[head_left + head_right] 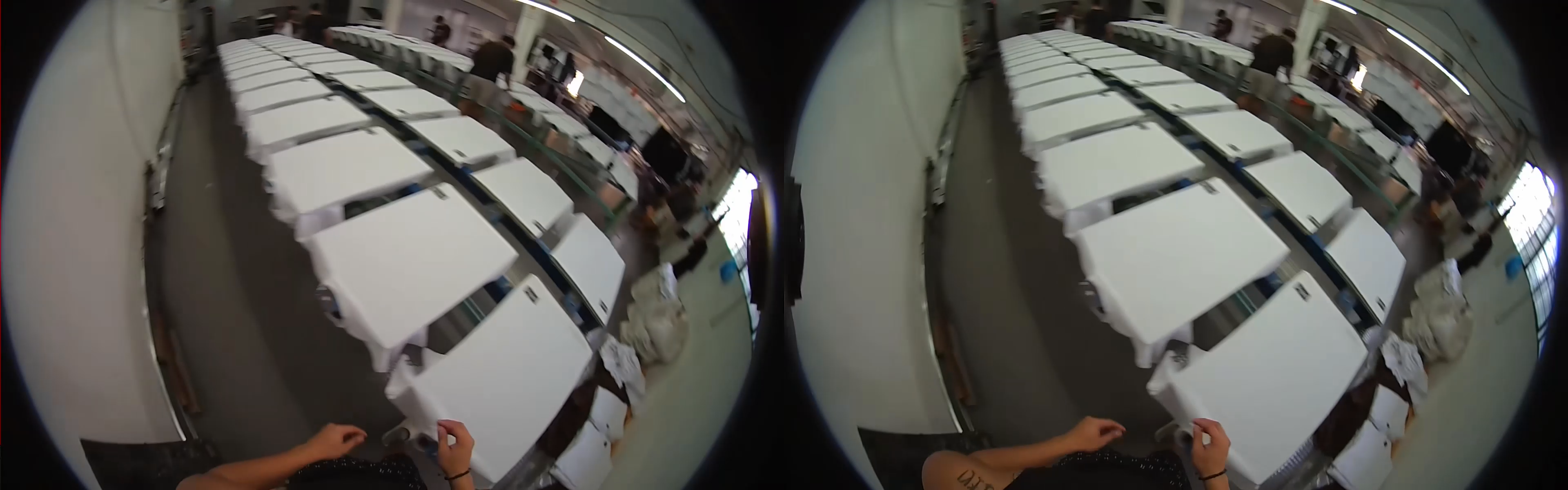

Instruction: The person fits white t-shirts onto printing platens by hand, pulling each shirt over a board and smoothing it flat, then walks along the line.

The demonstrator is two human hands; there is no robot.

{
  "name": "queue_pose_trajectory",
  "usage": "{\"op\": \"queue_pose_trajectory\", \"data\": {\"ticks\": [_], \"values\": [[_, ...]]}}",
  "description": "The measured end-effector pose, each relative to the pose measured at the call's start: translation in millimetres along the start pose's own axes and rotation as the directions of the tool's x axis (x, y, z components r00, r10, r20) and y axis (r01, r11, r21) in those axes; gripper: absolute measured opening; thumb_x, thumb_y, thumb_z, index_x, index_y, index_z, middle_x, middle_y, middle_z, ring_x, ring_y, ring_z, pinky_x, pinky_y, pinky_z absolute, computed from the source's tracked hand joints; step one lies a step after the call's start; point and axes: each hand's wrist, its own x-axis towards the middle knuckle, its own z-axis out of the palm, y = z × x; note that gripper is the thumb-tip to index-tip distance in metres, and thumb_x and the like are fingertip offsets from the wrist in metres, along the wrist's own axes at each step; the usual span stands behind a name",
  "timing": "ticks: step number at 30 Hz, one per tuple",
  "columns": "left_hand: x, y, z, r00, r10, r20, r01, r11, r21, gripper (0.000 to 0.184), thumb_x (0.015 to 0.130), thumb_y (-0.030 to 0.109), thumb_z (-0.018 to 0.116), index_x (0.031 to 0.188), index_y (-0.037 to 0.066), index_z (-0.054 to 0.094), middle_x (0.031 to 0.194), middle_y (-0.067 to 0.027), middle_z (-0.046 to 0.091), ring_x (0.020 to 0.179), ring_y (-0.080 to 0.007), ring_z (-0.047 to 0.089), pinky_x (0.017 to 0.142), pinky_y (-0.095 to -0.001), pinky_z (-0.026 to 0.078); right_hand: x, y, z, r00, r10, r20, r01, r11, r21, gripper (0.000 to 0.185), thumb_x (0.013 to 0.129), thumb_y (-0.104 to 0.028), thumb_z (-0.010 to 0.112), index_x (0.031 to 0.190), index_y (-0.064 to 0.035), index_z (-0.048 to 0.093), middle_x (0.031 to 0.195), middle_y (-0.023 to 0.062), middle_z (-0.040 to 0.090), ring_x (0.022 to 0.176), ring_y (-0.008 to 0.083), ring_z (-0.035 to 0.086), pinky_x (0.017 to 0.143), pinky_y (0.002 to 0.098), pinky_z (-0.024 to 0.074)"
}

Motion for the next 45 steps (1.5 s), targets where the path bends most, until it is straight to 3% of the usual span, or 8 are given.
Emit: {"op": "queue_pose_trajectory", "data": {"ticks": [4,12,19,22,29,33,36,45], "values": [[-95,-45,-40,0.773,-0.392,0.499,0.268,0.915,0.303,0.047,0.087,0.049,0.056,0.111,0.008,0.063,0.097,-0.0124,0.067,0.089,-0.0206,0.062,0.079,-0.033,0.048,-3,-65,105,0.751,0.053,0.658,-0.226,0.957,0.182,0.024,0.084,-0.013,0.063,0.106,-0.0033,0.063,0.092,0.0115,0.066,0.085,0.019,0.064,0.076,0.0262,0.0495],[-186,-129,-110,0.91,-0.414,0.018,0.414,0.91,-0.037,0.04,0.085,0.045,0.058,0.096,0.008,0.067,0.085,-0.0115,0.067,0.083,-0.0281,0.063,0.077,-0.0365,0.048,-16,-82,260,-0.137,0.071,0.988,0.299,0.954,-0.027,0.043,0.088,-0.039,0.055,0.118,-0.0079,0.058,0.11,0.0179,0.061,0.101,0.0311,0.059,0.087,0.0369,0.0462],[-160,-157,-285,0.462,-0.417,-0.783,0.306,0.903,-0.3,0.026,0.09,0.023,0.051,0.081,0.0,0.059,0.068,-0.0138,0.058,0.063,-0.0251,0.055,0.064,-0.0352,0.046,40,-178,409,0.058,-0.083,0.995,0.144,0.987,0.074,0.026,0.089,-0.029,0.057,0.1,-0.0067,0.068,0.104,0.0126,0.065,0.088,0.0194,0.063,0.078,0.0312,0.0484],[-152,-126,-370,0.553,-0.379,-0.742,0.174,0.923,-0.342,0.025,0.09,0.023,0.052,0.082,0.0,0.058,0.067,-0.0135,0.057,0.061,-0.0253,0.054,0.062,-0.0347,0.045,69,-219,493,-0.4,-0.061,0.914,0.253,0.952,0.174,0.03,0.091,-0.03,0.055,0.104,-0.0062,0.066,0.092,0.0092,0.068,0.085,0.0173,0.064,0.079,0.0313,0.048],[-175,-185,-452,0.463,-0.49,-0.738,0.412,0.857,-0.31,0.018,0.084,0.023,0.06,0.089,0.006,0.062,0.079,-0.012,0.066,0.076,-0.0281,0.064,0.069,-0.0344,0.05,160,-382,611,-0.634,-0.134,0.762,0.081,0.968,0.238,0.033,0.09,-0.023,0.059,0.116,-0.0039,0.059,0.113,0.0121,0.06,0.104,0.0204,0.056,0.088,0.032,0.0449],[-190,-204,-527,0.42,-0.557,-0.716,0.284,0.83,-0.479,0.021,0.082,0.021,0.066,0.096,0.005,0.064,0.083,-0.0109,0.067,0.076,-0.0217,0.065,0.071,-0.0323,0.051,222,-544,659,-0.666,-0.742,0.079,-0.621,0.609,0.493,0.027,0.084,-0.009,0.064,0.111,-0.0035,0.062,0.115,0.0131,0.057,0.101,0.0267,0.055,0.087,0.0371,0.0423],[-197,-216,-622,0.347,-0.574,-0.742,0.225,0.819,-0.528,0.024,0.081,0.02,0.067,0.1,0.005,0.064,0.085,-0.0099,0.067,0.076,-0.0176,0.065,0.072,-0.0317,0.051,248,-638,709,-0.765,-0.56,-0.32,-0.644,0.655,0.394,0.027,0.09,-0.013,0.057,0.116,-0.0063,0.061,0.111,0.0183,0.057,0.105,0.0343,0.053,0.098,0.0492,0.0343],[-206,-249,-951,0.385,-0.31,-0.869,0.263,0.94,-0.219,0.019,0.085,0.017,0.062,0.099,0.004,0.062,0.081,-0.0091,0.065,0.074,-0.0157,0.061,0.069,-0.0291,0.049,335,-710,862,-0.652,-0.703,0.284,-0.332,0.601,0.727,0.009,0.084,-0.001,0.057,0.093,-0.0025,0.057,0.092,0.0101,0.055,0.086,0.0287,0.054,0.077,0.036,0.0432]]}}
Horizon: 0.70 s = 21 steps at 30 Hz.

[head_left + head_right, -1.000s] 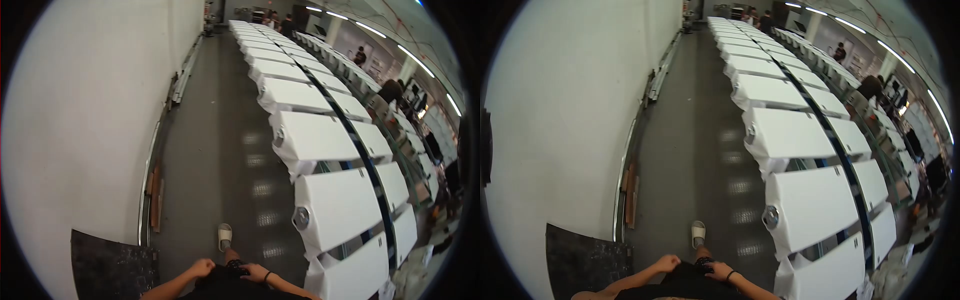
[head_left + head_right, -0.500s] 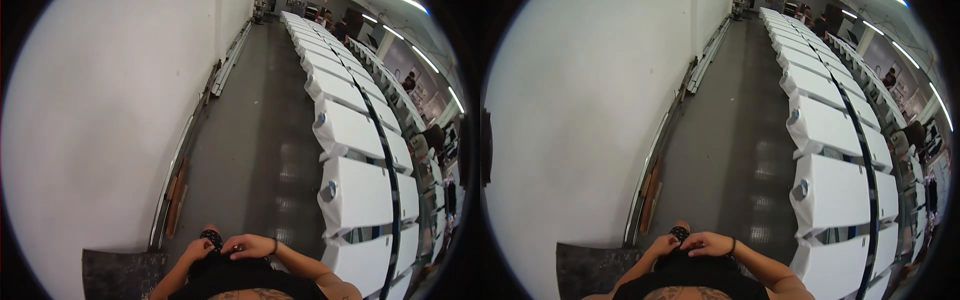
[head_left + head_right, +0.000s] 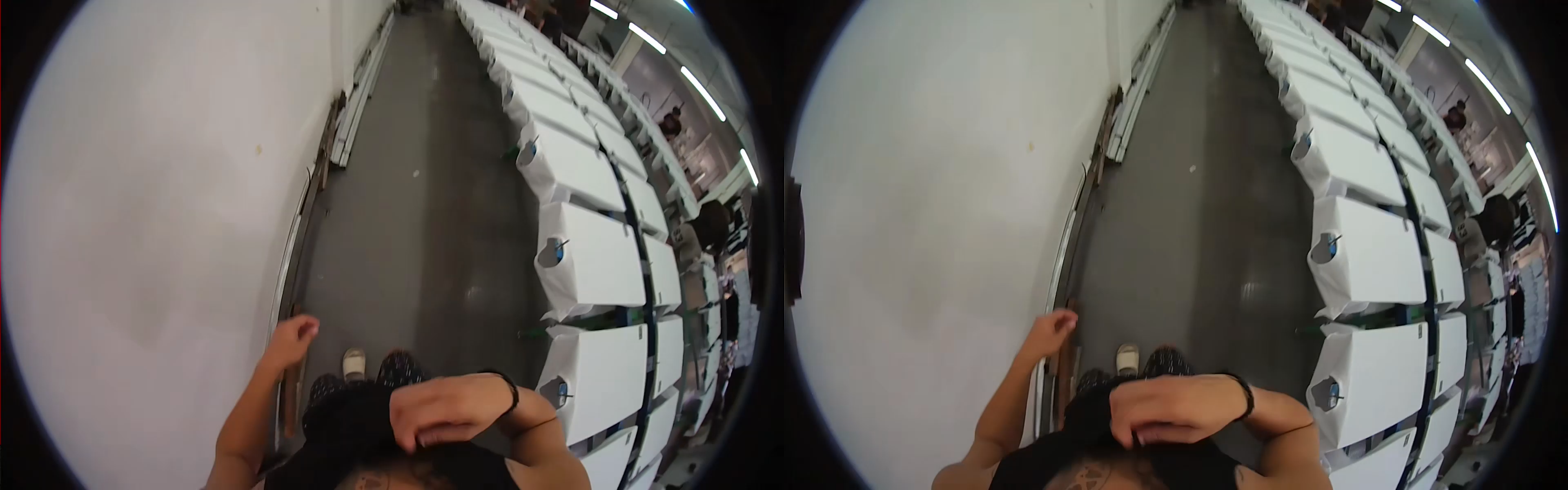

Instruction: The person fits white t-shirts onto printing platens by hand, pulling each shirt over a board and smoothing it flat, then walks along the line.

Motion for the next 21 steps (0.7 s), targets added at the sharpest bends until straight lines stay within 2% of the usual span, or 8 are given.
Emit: {"op": "queue_pose_trajectory", "data": {"ticks": [3,4,7,12,15,16,19,21], "values": [[85,30,-17,0.998,-0.003,0.061,0.005,1.0,-0.03,0.018,0.087,0.016,0.06,0.099,0.003,0.062,0.08,-0.0081,0.065,0.072,-0.0147,0.059,0.068,-0.0285,0.048,-11,6,-35,0.805,0.191,-0.561,-0.209,0.977,0.032,0.023,0.081,0.008,0.045,0.101,-0.0042,0.045,0.093,0.0085,0.05,0.083,0.0227,0.051,0.076,0.0305,0.0413],[113,38,-18,0.995,-0.038,0.097,0.04,0.999,-0.022,0.018,0.087,0.016,0.06,0.099,0.003,0.062,0.08,-0.0081,0.065,0.072,-0.0147,0.059,0.068,-0.0285,0.048,-9,17,-46,0.648,0.3,-0.7,-0.028,0.928,0.372,0.018,0.087,0.004,0.046,0.102,-0.0049,0.042,0.093,0.005,0.047,0.079,0.0127,0.049,0.071,0.0239,0.0395],[177,37,-3,0.985,-0.04,0.17,0.044,0.999,-0.021,0.018,0.089,0.016,0.058,0.099,0.002,0.061,0.08,-0.0053,0.064,0.074,-0.0117,0.057,0.069,-0.0261,0.047,-17,23,-111,0.623,0.538,-0.567,0.25,0.55,0.797,0.01,0.093,-0.006,0.049,0.1,-0.005,0.041,0.09,-0.0019,0.043,0.076,0.002,0.042,0.067,0.0168,0.034],[250,-18,30,0.959,-0.184,0.216,0.14,0.969,0.206,0.017,0.086,0.016,0.06,0.097,0.003,0.063,0.08,-0.0128,0.066,0.072,-0.0196,0.062,0.068,-0.0318,0.049,-39,61,-214,0.654,0.362,-0.664,0.185,0.775,0.605,0.014,0.084,0.003,0.057,0.092,-0.0042,0.048,0.085,-0.0025,0.046,0.073,0.0023,0.044,0.082,0.0203,0.0387],[284,-12,31,0.944,-0.232,0.235,0.215,0.972,0.096,0.017,0.088,0.017,0.058,0.097,0.003,0.064,0.078,-0.0084,0.066,0.071,-0.0162,0.06,0.067,-0.0286,0.048,-22,68,-282,0.789,0.053,-0.612,0.138,0.955,0.261,0.009,0.082,0.007,0.055,0.081,0.0004,0.048,0.072,0.0141,0.057,0.073,0.0264,0.057,0.085,0.0422,0.048],[299,-11,30,0.937,-0.264,0.231,0.251,0.964,0.084,0.017,0.088,0.016,0.058,0.097,0.003,0.064,0.077,-0.0082,0.065,0.07,-0.0153,0.06,0.066,-0.0288,0.048,-20,69,-294,0.777,0.078,-0.624,0.156,0.937,0.311,0.009,0.085,0.005,0.055,0.08,0.0022,0.048,0.081,0.0222,0.062,0.08,0.0354,0.061,0.081,0.0431,0.0505],[354,-18,27,0.937,-0.272,0.221,0.274,0.961,0.02,0.017,0.087,0.016,0.058,0.097,0.003,0.063,0.075,-0.0076,0.064,0.068,-0.0144,0.059,0.064,-0.0284,0.048,-8,74,-350,0.803,0.174,-0.57,0.2,0.822,0.533,0.007,0.087,0.003,0.053,0.081,0.0023,0.049,0.094,0.0273,0.063,0.089,0.0395,0.062,0.08,0.0429,0.0507],[399,-13,21,0.939,-0.255,0.232,0.247,0.967,0.065,0.018,0.087,0.017,0.058,0.097,0.003,0.064,0.078,-0.0106,0.065,0.071,-0.0183,0.061,0.067,-0.0302,0.048,-8,87,-390,0.912,0.055,-0.406,0.172,0.848,0.501,0.003,0.089,0.0,0.052,0.085,0.0,0.052,0.104,0.0195,0.064,0.091,0.0318,0.063,0.075,0.0351,0.0494]]}}
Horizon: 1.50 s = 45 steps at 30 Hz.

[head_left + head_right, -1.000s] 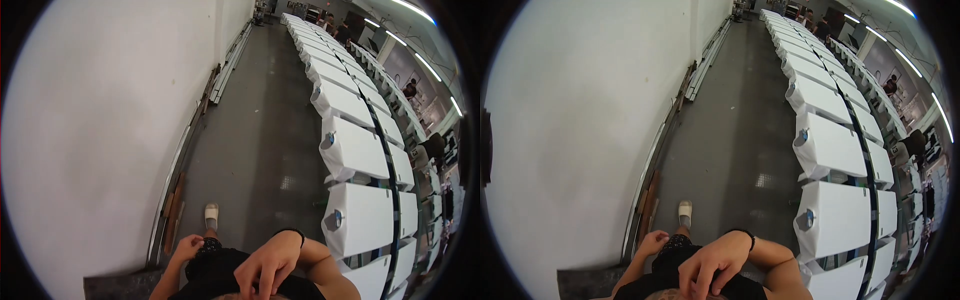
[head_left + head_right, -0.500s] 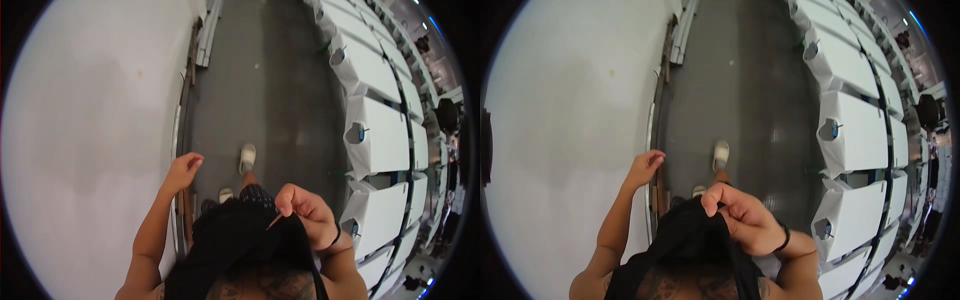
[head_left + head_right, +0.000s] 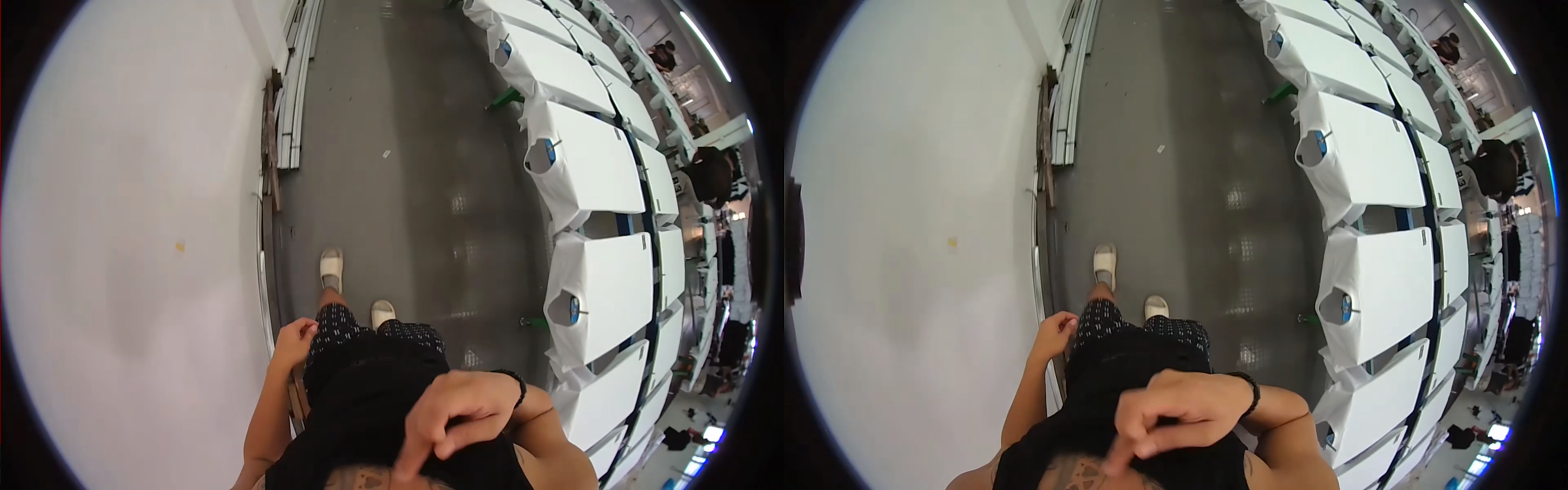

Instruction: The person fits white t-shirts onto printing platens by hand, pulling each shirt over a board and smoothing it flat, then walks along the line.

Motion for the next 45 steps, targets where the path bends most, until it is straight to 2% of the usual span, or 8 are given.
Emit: {"op": "queue_pose_trajectory", "data": {"ticks": [9,13,18,26,30,34,37,45], "values": [[183,47,-124,0.985,0.16,0.058,-0.164,0.984,0.071,0.016,0.087,0.014,0.055,0.096,0.002,0.063,0.078,-0.0105,0.065,0.07,-0.0187,0.062,0.068,-0.03,0.049,131,-39,-124,0.949,-0.111,0.296,0.214,0.914,-0.344,0.012,0.088,0.001,0.051,0.089,-0.0023,0.062,0.09,0.0081,0.056,0.078,0.0257,0.052,0.067,0.0347,0.0413],[250,71,-176,0.971,0.233,0.062,-0.241,0.947,0.214,0.015,0.088,0.014,0.053,0.094,0.004,0.062,0.075,-0.0097,0.064,0.068,-0.0195,0.061,0.064,-0.0316,0.048,154,-61,-136,0.957,-0.078,-0.279,-0.109,0.794,-0.598,0.011,0.087,-0.002,0.052,0.09,-0.0039,0.042,0.087,0.0076,0.049,0.073,0.0216,0.051,0.066,0.0292,0.0424],[306,90,-198,0.974,0.197,0.108,-0.207,0.975,0.084,0.016,0.09,0.015,0.051,0.093,0.004,0.061,0.071,-0.0076,0.061,0.064,-0.0164,0.057,0.062,-0.0296,0.046,168,-69,-160,0.733,0.166,-0.66,0.1,0.933,0.346,0.014,0.091,-0.006,0.051,0.088,-0.0054,0.037,0.081,-0.0001,0.041,0.076,0.0056,0.042,0.071,0.0195,0.0364],[351,79,-166,0.965,0.005,0.261,-0.063,0.975,0.214,0.021,0.092,0.017,0.051,0.097,0.0,0.061,0.077,-0.0092,0.064,0.069,-0.0161,0.059,0.066,-0.029,0.047,169,-83,-249,0.816,-0.276,-0.509,0.472,0.825,0.31,0.019,0.085,-0.011,0.061,0.078,0.0021,0.049,0.071,0.0213,0.05,0.073,0.0453,0.057,0.087,0.0694,0.0355],[374,100,-146,0.955,-0.035,0.295,-0.047,0.963,0.267,0.02,0.091,0.017,0.052,0.098,0.0,0.062,0.076,-0.0085,0.063,0.07,-0.0145,0.06,0.068,-0.0279,0.048,155,-97,-306,0.804,-0.593,0.04,0.59,0.789,-0.168,0.011,0.082,-0.004,0.062,0.081,0.0067,0.062,0.089,0.0278,0.058,0.086,0.042,0.059,0.089,0.055,0.0435],[405,142,-132,0.951,-0.127,0.281,0.069,0.976,0.207,0.02,0.092,0.015,0.05,0.1,0.001,0.061,0.079,-0.0086,0.065,0.071,-0.0137,0.06,0.069,-0.0274,0.048,140,-138,-341,0.809,-0.437,-0.394,0.562,0.77,0.301,0.013,0.072,-0.003,0.068,0.073,0.0089,0.061,0.079,0.026,0.06,0.074,0.0398,0.063,0.079,0.0494,0.0526],[424,162,-121,0.954,-0.151,0.26,0.107,0.979,0.176,0.019,0.092,0.014,0.051,0.1,0.001,0.062,0.08,-0.0076,0.065,0.071,-0.0129,0.06,0.069,-0.0265,0.048,129,-190,-357,0.844,0.282,-0.455,0.012,0.84,0.542,0.012,0.07,-0.002,0.071,0.067,0.0039,0.061,0.068,0.0208,0.062,0.061,0.033,0.065,0.071,0.0486,0.0558],[456,192,-108,0.939,-0.212,0.27,0.165,0.968,0.188,0.019,0.091,0.013,0.05,0.099,0.001,0.062,0.077,-0.0049,0.063,0.071,-0.0114,0.058,0.068,-0.0254,0.047,68,-212,-382,0.917,0.052,-0.395,0.194,0.806,0.559,0.013,0.076,-0.006,0.066,0.073,0.0027,0.057,0.072,0.0204,0.059,0.066,0.0354,0.063,0.074,0.0533,0.0514]]}}
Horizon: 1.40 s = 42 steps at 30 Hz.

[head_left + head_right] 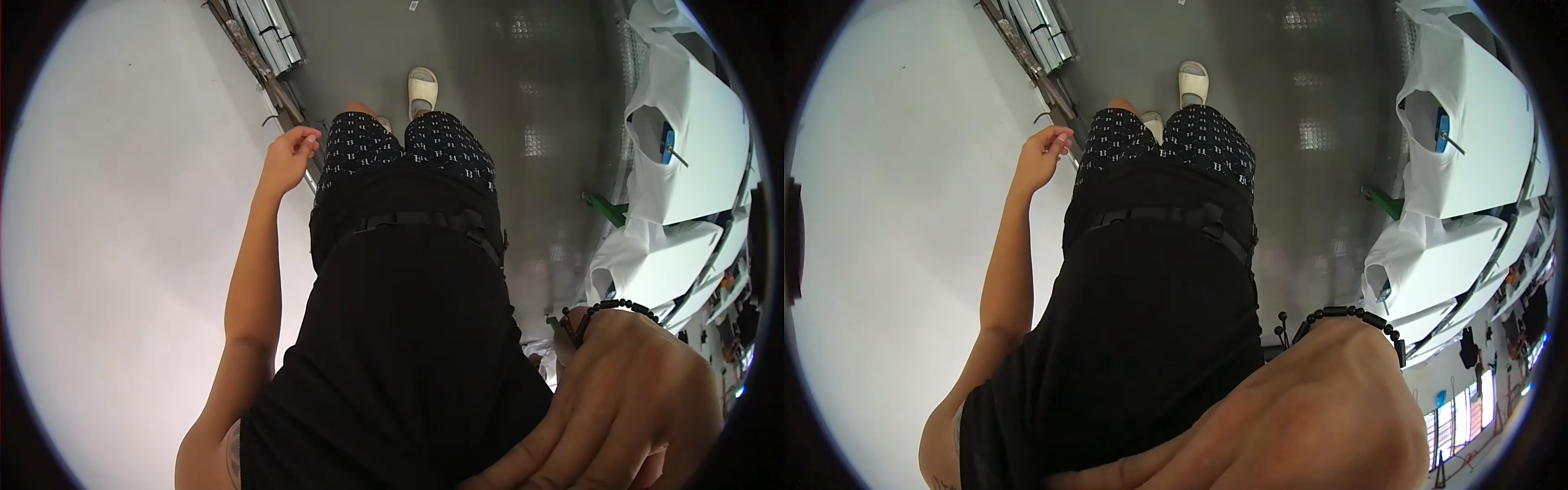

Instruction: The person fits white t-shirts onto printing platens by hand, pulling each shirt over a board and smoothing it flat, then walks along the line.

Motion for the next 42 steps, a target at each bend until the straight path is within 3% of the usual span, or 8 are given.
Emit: {"op": "queue_pose_trajectory", "data": {"ticks": [12,14,18,19,25,28,39,42], "values": [[21,-10,-9,0.993,0.024,-0.119,-0.024,1.0,0.006,0.02,0.09,0.017,0.056,0.1,0.002,0.062,0.083,-0.0075,0.066,0.077,-0.0161,0.062,0.073,-0.0284,0.048,53,-33,-69,0.958,-0.144,0.248,0.117,0.986,0.119,0.016,0.085,-0.012,0.06,0.082,0.001,0.051,0.079,0.0198,0.055,0.074,0.0391,0.059,0.079,0.0606,0.0445],[29,-13,-10,0.966,0.031,-0.257,-0.037,0.999,-0.019,0.029,0.089,0.025,0.059,0.107,0.002,0.06,0.097,-0.0112,0.066,0.088,-0.0199,0.062,0.08,-0.0291,0.047,48,-27,-126,0.954,-0.135,-0.266,0.087,0.979,-0.185,0.03,0.089,-0.023,0.058,0.109,-0.0014,0.049,0.104,0.0173,0.063,0.11,0.0321,0.055,0.096,0.0421,0.0412],[47,-46,17,0.968,-0.197,-0.155,0.172,0.972,-0.161,0.061,0.09,0.049,0.048,0.13,0.003,0.045,0.125,-0.0157,0.053,0.117,-0.0258,0.049,0.099,-0.0337,0.036,-22,91,-350,0.423,-0.22,-0.879,-0.906,-0.111,-0.409,0.05,0.092,-0.045,0.045,0.116,-0.0028,0.055,0.118,0.0108,0.059,0.106,0.0269,0.055,0.091,0.0383,0.0419],[55,-52,20,0.969,-0.244,-0.031,0.232,0.951,-0.204,0.069,0.09,0.055,0.044,0.134,0.003,0.04,0.13,-0.0156,0.05,0.121,-0.0262,0.046,0.102,-0.0348,0.032,-16,112,-357,0.205,0.241,-0.949,-0.826,0.563,-0.035,0.068,0.089,-0.058,0.043,0.126,-0.0014,0.05,0.127,0.0139,0.052,0.114,0.0268,0.051,0.096,0.0383,0.0385],[125,-115,-32,0.783,-0.573,0.244,0.609,0.624,-0.489,0.066,0.09,0.056,0.041,0.125,0.001,0.052,0.121,-0.0166,0.057,0.113,-0.0261,0.051,0.097,-0.0353,0.037,83,83,-374,-0.239,0.252,-0.938,-0.244,0.919,0.309,0.057,0.088,-0.048,0.051,0.114,0.0016,0.057,0.109,0.0168,0.062,0.098,0.0293,0.059,0.083,0.0423,0.0464],[168,-116,-76,0.943,-0.322,0.087,0.31,0.943,0.124,0.05,0.088,0.046,0.051,0.111,0.003,0.062,0.098,-0.0176,0.065,0.093,-0.0272,0.062,0.083,-0.0369,0.046,126,68,-408,-0.165,0.25,-0.954,-0.595,0.746,0.298,0.073,0.081,-0.059,0.054,0.12,0.003,0.054,0.115,0.0216,0.059,0.103,0.033,0.056,0.085,0.0461,0.044],[343,26,-254,0.995,-0.064,-0.07,0.082,0.952,0.296,0.033,0.076,0.031,0.066,0.098,0.007,0.067,0.098,-0.0168,0.065,0.09,-0.0325,0.063,0.081,-0.0388,0.05,270,-89,-446,0.248,-0.783,-0.571,-0.842,0.117,-0.527,0.032,0.08,-0.025,0.059,0.102,-0.0016,0.057,0.093,0.0213,0.062,0.092,0.0364,0.06,0.081,0.042,0.0472],[396,126,-325,0.963,-0.265,0.048,0.263,0.889,-0.375,0.024,0.082,0.022,0.063,0.096,0.003,0.063,0.083,-0.0099,0.066,0.07,-0.0185,0.064,0.066,-0.031,0.052,279,-164,-408,0.403,-0.146,-0.904,-0.858,0.285,-0.428,0.019,0.076,-0.015,0.06,0.092,-0.0068,0.065,0.083,0.0116,0.067,0.08,0.0252,0.065,0.073,0.0373,0.0506]]}}
